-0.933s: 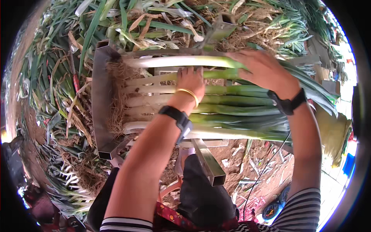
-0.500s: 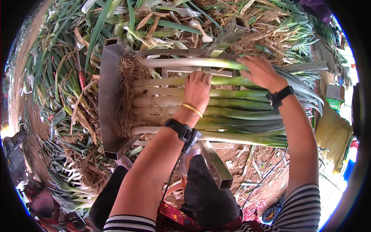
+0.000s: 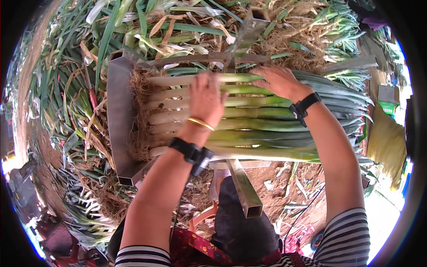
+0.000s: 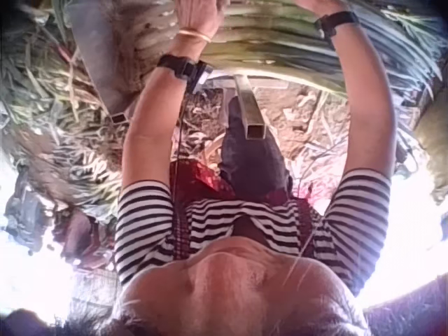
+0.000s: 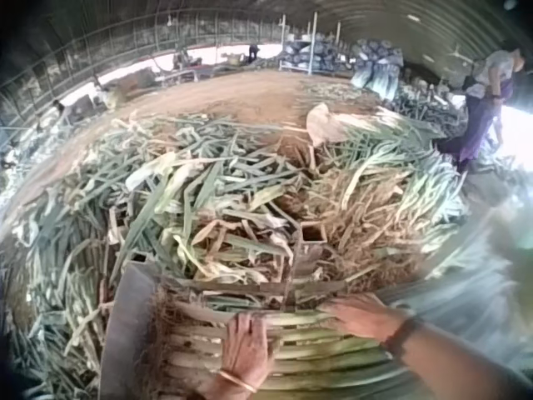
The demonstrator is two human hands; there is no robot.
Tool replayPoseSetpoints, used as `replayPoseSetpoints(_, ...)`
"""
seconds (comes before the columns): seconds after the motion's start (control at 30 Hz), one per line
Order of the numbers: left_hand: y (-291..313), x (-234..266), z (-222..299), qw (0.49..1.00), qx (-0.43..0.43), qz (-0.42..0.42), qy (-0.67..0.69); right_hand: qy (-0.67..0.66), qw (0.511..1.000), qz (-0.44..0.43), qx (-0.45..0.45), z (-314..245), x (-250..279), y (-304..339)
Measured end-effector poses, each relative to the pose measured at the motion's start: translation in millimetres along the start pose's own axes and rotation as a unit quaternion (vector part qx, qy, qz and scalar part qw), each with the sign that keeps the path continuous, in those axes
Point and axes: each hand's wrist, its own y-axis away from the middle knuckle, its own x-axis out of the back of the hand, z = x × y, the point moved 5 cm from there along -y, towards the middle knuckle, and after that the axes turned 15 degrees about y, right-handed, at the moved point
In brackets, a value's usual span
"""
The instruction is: The person gathers leeks from a pile and arranges them in a metal frame, occasionally swapping individual leeks out. Once the frame is full, they tie the bundle with a pink ribbon and set it aside.
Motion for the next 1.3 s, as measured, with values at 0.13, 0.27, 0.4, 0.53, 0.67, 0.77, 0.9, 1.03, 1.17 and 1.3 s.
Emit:
replayPoseSetpoints(0.13, 4, 30, -45, 0.967, 0.127, -0.191, -0.114, -0.017, 0.999, -0.045, 0.018, -13, -1, 1)
replayPoseSetpoints(0.27, 18, 30, -47, 0.976, 0.101, -0.181, -0.069, -0.037, 0.996, -0.077, 0.009, -20, 2, 12)
replayPoseSetpoints(0.4, 20, 32, -51, 0.985, 0.055, -0.108, -0.126, -0.013, 0.997, -0.067, 0.018, -27, 4, 8)
replayPoseSetpoints(0.53, 21, 30, -53, 0.984, 0.048, -0.097, -0.140, -0.010, 0.998, -0.063, 0.025, -25, -1, 9)
replayPoseSetpoints(0.67, 31, 43, -54, 0.978, 0.131, -0.070, -0.146, -0.033, 0.998, -0.060, 0.002, -24, -1, 12)
replayPoseSetpoints(0.77, 69, 61, -76, 0.973, 0.170, -0.070, -0.138, -0.039, 0.997, -0.060, -0.003, -26, 1, 12)
replayPoseSetpoints(0.9, 84, 62, -78, 0.968, 0.191, -0.063, -0.153, 0.002, 0.996, -0.084, -0.008, -15, -4, 4)
replayPoseSetpoints(1.03, 80, 64, -83, 0.972, 0.173, -0.043, -0.156, -0.005, 0.998, -0.064, -0.018, -1, 10, -13)
replayPoseSetpoints(1.17, 90, 67, -87, 0.973, 0.179, -0.051, -0.138, 0.010, 0.999, 0.005, -0.032, -10, -39, -7)
replayPoseSetpoints(1.3, 109, 77, -67, 0.981, 0.176, 0.013, -0.080, 0.034, 0.998, -0.054, -0.006, -4, -42, -1)
